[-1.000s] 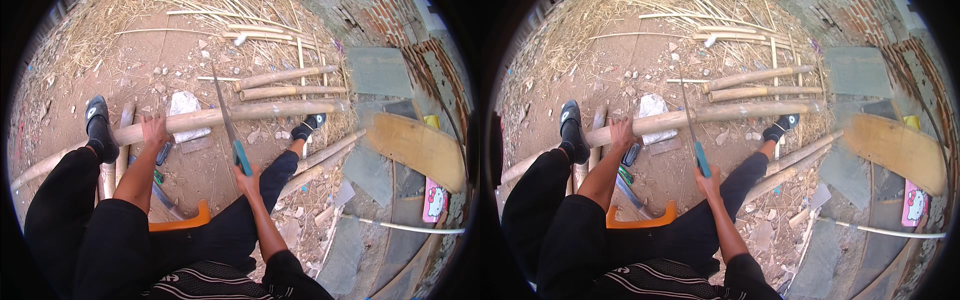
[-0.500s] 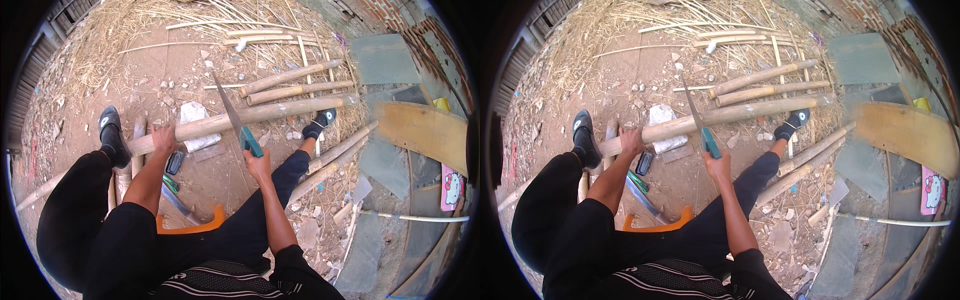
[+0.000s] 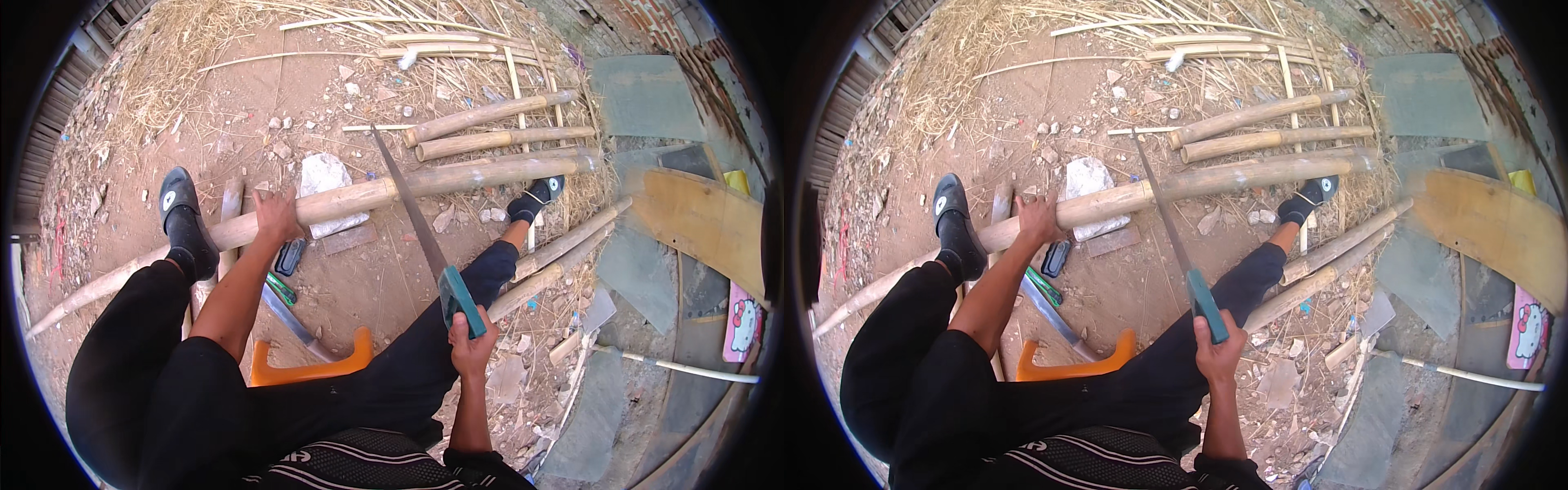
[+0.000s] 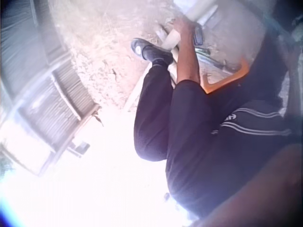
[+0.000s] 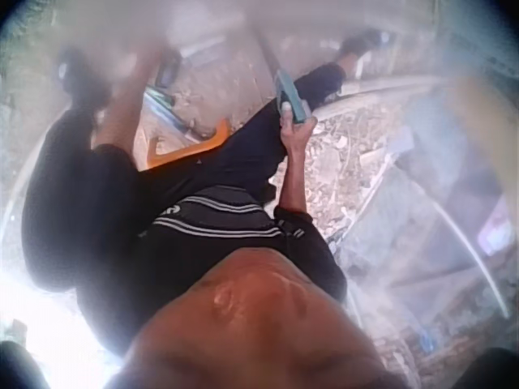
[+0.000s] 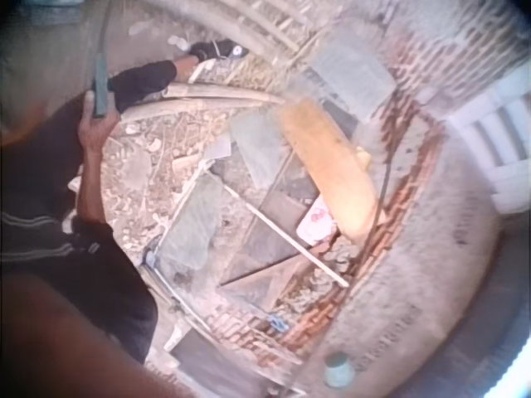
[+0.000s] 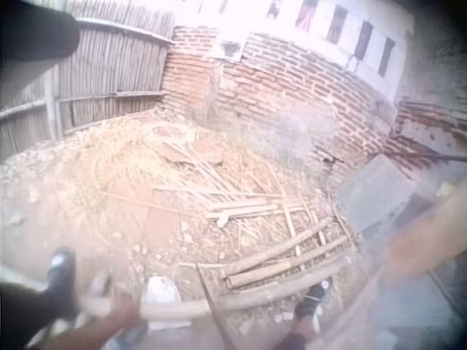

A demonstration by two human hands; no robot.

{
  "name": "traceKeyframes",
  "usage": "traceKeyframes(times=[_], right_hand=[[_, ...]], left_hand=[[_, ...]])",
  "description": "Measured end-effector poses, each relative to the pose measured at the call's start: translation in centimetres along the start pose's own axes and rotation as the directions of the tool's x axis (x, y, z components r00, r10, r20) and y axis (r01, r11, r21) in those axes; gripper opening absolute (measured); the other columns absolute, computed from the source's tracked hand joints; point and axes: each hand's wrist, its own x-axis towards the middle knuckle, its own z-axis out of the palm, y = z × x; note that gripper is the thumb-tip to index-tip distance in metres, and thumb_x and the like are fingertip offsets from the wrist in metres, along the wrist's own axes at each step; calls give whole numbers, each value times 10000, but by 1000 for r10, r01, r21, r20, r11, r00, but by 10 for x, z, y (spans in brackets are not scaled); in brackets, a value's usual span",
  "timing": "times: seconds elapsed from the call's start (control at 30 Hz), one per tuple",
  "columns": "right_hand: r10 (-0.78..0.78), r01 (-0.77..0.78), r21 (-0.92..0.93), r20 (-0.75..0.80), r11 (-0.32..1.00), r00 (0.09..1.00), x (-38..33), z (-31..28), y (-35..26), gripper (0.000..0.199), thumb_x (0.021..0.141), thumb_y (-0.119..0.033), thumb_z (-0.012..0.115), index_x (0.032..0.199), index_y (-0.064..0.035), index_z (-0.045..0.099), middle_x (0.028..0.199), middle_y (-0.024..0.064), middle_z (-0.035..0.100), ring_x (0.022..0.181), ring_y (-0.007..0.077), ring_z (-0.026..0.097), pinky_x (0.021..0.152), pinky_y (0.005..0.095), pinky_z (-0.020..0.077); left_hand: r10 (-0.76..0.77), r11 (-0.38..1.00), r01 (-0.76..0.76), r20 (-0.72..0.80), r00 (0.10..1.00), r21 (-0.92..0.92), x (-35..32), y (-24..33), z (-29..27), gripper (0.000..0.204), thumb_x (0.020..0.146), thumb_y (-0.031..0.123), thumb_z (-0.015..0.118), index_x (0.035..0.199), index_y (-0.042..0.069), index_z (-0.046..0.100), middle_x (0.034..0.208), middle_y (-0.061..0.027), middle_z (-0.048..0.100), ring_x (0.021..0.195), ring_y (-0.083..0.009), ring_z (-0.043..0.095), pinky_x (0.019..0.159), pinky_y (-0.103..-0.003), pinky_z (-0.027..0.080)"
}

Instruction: The person sits on a small orange stool and uses a hand saw to cut a long bamboo pole. The pole is supported by a white block on the ground. The person saws through the pole, creating a cut section.

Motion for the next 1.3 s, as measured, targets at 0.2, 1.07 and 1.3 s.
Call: traceKeyframes(times=[0.2, 1.07, 1.3], right_hand=[[-20, 20, -3, 9, 1000, 1000, -41, -32, 21, 429, 965, -373, 645, 765, -13, 522, 536, 1, 453, 448, 81, 456, 429, 246, 377], [195, -190, -102, 42, 976, 980, 3, 36, 61, 447, 951, -278, 663, 644, 25, 543, 506, 27, 394, 533, 59, 342, 464, 331, 292], [207, -206, -22, 40, 978, 978, -74, -6, 41, 424, 964, -262, 637, 640, -1, 556, 497, 18, 458, 481, 70, 428, 456, 300, 340]], left_hand=[[68, 995, -59, 113, 991, -74, 22, -7, 2, 1000, 472, 530, 922, 1287, 110, 525, 1052, -126, 728, 1045, -316, 685, 1074, -661, 257], [64, 998, -62, 124, 990, -23, 0, 7, 19, 627, 564, 354, 813, 1142, 165, 659, 958, -94, 730, 948, -294, 701, 1045, -496, 350], [63, 997, -61, 47, 997, -35, 1, 12, 11, 591, 548, 293, 817, 1108, 164, 676, 1016, -101, 732, 1018, -263, 694, 1027, -498, 358]])
